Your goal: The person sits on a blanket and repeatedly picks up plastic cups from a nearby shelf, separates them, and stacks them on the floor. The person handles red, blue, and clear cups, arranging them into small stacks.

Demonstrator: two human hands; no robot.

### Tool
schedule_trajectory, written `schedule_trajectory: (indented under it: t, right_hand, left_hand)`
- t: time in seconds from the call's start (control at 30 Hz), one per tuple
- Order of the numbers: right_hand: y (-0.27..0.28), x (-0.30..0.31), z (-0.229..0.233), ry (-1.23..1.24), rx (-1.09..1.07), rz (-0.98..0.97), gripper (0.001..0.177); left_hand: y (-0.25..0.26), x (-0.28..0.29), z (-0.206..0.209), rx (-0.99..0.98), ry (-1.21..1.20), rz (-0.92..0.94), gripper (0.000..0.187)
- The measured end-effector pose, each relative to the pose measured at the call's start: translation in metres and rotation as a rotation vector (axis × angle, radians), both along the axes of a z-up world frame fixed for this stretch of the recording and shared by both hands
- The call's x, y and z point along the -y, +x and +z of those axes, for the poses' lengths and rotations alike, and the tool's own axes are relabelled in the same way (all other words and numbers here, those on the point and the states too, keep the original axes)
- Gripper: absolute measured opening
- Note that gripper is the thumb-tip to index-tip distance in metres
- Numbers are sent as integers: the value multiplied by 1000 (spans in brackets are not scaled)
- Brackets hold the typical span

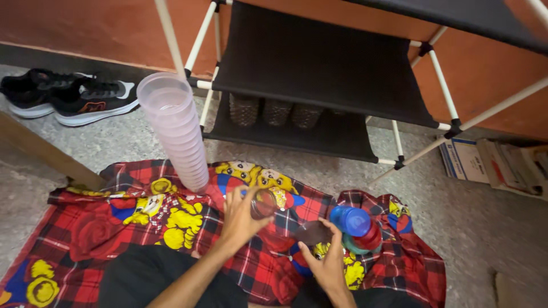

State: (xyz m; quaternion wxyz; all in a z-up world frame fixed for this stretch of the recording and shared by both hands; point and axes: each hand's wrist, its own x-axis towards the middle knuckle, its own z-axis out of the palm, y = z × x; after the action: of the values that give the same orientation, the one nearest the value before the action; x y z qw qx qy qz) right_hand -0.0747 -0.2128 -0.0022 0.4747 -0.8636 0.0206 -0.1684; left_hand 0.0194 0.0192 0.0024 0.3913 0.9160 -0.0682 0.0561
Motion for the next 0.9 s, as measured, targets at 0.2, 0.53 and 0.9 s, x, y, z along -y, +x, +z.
schedule_trajectory:
  t: [0.2,0.53,0.9]
  right_hand:
    - [0,-1,-2,3,-15,15,78]
    - [1,-2,2,-4,-68,20,78]
    - [0,-4,7,56,-83,45,77]
  left_hand:
    - [47,-25,-30,69,-115,220,83]
    - [76,-37,-74,172,-170,298,76]
    - [77,-36,-77,134,-256,308,80]
